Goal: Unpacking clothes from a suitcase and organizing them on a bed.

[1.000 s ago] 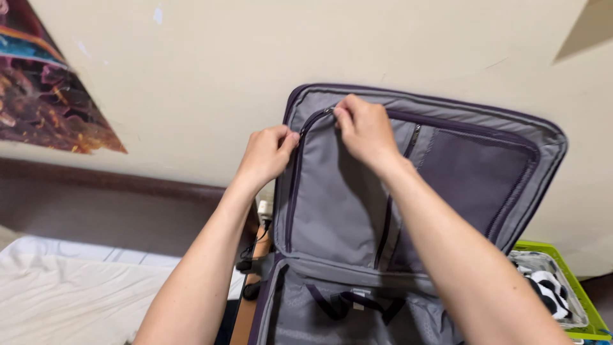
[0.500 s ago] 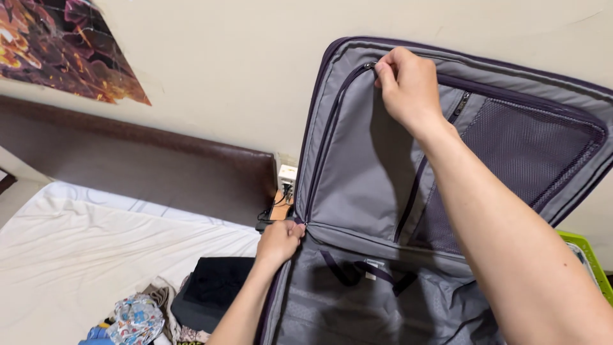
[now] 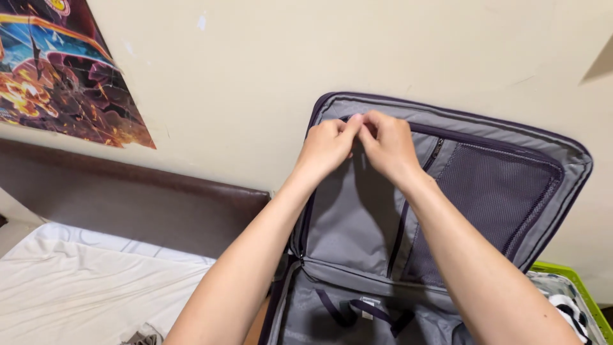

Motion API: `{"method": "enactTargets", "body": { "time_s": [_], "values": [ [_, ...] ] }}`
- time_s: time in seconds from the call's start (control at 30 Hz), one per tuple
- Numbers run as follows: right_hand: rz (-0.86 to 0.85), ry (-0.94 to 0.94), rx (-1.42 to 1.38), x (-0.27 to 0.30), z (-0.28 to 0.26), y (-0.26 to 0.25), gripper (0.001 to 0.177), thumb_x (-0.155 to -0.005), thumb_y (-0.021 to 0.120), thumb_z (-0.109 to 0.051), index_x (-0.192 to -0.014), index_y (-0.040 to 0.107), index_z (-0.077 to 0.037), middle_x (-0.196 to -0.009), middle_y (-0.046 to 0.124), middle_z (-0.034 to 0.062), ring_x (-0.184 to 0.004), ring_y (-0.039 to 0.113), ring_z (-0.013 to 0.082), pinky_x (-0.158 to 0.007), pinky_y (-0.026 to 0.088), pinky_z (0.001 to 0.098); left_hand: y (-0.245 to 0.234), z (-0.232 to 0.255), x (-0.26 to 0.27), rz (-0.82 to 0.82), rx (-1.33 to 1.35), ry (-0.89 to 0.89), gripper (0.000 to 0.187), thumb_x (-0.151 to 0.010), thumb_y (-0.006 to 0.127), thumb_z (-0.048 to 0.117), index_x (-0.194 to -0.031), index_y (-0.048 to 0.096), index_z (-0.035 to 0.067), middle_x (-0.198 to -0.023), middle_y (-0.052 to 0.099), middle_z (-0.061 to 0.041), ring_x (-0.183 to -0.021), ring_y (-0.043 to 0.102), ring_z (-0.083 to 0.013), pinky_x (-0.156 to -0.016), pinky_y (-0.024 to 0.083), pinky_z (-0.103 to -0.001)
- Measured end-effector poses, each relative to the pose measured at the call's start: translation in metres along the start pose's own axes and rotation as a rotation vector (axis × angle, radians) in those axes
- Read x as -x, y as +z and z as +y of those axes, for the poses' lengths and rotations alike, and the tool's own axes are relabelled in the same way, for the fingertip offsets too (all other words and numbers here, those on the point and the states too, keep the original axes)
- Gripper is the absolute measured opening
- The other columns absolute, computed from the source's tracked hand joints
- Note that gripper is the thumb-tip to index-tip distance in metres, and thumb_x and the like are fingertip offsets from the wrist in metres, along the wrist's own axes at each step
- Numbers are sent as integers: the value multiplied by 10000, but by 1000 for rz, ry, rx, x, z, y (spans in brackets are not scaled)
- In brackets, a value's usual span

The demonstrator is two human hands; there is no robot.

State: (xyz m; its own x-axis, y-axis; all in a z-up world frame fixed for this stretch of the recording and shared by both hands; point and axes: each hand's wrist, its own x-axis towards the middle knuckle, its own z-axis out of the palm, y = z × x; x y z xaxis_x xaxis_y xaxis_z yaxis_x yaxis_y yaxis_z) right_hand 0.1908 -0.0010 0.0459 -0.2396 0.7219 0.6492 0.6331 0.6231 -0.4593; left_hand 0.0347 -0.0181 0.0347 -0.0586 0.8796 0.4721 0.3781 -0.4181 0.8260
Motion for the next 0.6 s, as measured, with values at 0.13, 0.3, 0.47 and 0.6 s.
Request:
{"method": "enactTargets", "body": {
  "time_s": [0.13,0.3,0.47,0.6],
  "values": [
    [-52,-70,-4,1,1,-8,169,-961,661,-129,-1063,734,-15,-876,748,148,-755,729,261,-658,541,365,9,13,-22,-174,49,-349,599,-983,506,501,-823,756,-20,-628,705,-93,-580,699,-234,-621,592,-411],
    [-49,-173,102,-6,1,-23,175,-879,689,-92,-1038,742,-41,-930,712,122,-798,695,291,-698,531,390,27,-37,-46,-34,-100,-181,450,-964,492,346,-870,755,-7,-785,736,-205,-769,722,-370,-728,579,-488],
    [69,-459,412,-12,10,-20,212,-825,753,-111,-1025,730,-44,-978,645,111,-967,624,323,-825,485,428,7,-6,-33,-3,-321,-94,380,-967,498,352,-913,772,94,-955,734,-227,-961,684,-439,-853,526,-541],
    [74,-580,567,-16,19,-16,137,-852,763,-121,-977,729,-77,-949,638,61,-966,616,271,-825,466,404,-9,5,-21,-114,-330,-163,377,-969,525,398,-892,758,111,-874,750,-170,-904,712,-378,-814,538,-503]
  ]
}}
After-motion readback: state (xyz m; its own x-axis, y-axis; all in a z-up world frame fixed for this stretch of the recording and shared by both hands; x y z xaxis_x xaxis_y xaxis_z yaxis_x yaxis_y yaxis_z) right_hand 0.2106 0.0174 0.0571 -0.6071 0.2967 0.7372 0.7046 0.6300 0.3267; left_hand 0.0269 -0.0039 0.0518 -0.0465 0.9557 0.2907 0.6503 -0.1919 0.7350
